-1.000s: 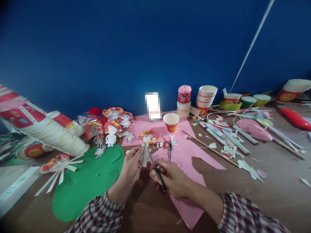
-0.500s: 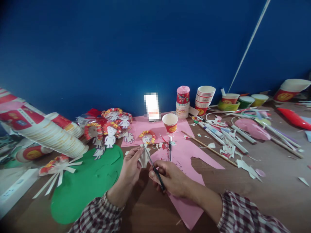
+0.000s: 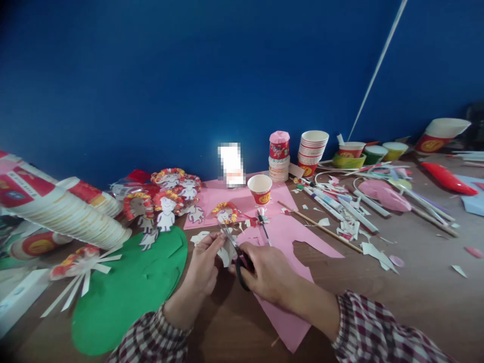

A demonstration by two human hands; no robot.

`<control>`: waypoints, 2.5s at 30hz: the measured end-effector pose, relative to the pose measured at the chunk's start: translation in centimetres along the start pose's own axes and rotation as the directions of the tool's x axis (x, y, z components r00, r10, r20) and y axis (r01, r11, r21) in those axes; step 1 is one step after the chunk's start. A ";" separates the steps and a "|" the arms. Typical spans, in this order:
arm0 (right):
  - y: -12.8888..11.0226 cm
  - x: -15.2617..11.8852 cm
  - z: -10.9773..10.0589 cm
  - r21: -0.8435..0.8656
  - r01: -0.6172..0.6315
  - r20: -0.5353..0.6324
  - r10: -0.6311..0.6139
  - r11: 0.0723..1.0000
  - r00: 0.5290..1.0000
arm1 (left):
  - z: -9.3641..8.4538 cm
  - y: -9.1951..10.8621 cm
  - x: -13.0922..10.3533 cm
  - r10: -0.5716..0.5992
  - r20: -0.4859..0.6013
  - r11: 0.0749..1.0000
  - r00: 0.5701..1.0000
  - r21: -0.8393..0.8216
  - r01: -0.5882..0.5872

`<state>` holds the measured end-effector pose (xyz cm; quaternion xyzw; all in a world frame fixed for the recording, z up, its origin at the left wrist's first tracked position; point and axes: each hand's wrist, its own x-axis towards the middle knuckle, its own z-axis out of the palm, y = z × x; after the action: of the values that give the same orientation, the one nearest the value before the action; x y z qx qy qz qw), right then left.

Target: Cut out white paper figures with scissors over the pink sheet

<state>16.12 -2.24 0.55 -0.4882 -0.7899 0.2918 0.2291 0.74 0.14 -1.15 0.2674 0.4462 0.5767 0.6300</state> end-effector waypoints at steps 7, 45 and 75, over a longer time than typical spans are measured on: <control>0.2 0.1 -0.4 -0.207 -0.001 -0.043 -0.008 0.978 0.999 | 0.2 0.0 -0.1 -0.033 0.040 0.999 0.999 0.015 0.032; 0.8 0.4 0.4 -0.207 -0.002 -0.039 -0.006 0.978 0.999 | 0.9 0.2 -0.6 -0.140 0.022 0.989 0.990 -0.047 0.141; 0.5 0.4 0.1 -0.089 0.018 -0.013 -0.020 0.996 1.000 | 0.9 0.4 -0.7 -0.146 0.024 0.988 0.989 -0.057 0.147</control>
<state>16.23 -1.72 0.16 -0.4925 -0.8051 0.2506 0.2154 1.41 -0.30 -0.19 0.2211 0.4414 0.5389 0.6825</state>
